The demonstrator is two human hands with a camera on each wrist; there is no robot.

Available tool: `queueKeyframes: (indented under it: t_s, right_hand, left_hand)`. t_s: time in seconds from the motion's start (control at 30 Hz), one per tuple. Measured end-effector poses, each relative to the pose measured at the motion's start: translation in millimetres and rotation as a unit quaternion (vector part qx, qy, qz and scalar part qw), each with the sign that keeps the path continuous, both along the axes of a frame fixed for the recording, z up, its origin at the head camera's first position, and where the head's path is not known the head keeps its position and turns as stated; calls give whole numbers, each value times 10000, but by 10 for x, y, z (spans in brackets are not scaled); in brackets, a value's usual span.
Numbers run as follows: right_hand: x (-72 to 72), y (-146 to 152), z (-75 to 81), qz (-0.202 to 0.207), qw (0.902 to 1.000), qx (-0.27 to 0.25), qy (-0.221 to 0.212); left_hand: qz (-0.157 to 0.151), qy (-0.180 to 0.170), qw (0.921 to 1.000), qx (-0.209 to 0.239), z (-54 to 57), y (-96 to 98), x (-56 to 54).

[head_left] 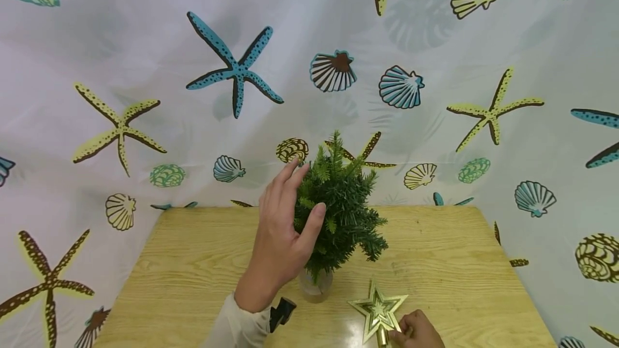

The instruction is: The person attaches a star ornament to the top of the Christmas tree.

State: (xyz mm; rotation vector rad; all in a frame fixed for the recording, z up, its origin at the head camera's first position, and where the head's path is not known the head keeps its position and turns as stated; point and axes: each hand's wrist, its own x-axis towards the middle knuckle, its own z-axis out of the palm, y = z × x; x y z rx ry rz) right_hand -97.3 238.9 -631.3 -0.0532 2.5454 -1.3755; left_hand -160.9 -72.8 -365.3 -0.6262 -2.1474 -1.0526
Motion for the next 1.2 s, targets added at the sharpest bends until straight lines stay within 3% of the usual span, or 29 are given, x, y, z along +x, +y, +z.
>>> queueKeyframes:
  t_s: [0.17,0.37,0.53,0.63,0.9,1.2]
  right_hand:
    - [-29,23,-16,223,9986,-475,49]
    - [24,-61,93,-370,9973,-569,-285]
    - [20,-71,182,-430,9907,-1192,-485]
    - [11,-92,239,-719,9859,-1386,-604]
    - [-71,-179,326,-1453,9811,-1198,-454]
    - [-81,-223,326,-1932,9733,-1146,-479]
  left_hand:
    - [-50,54,9999,73,72,-6,-7]
    - [-117,109,9997,157,134,35,1]
    - [-124,145,9997,129,200,49,-13]
    - [-161,219,9996,84,229,64,-28]
    - [-140,307,9994,-45,296,127,-75]
    - [-253,102,9996,65,364,171,-166]
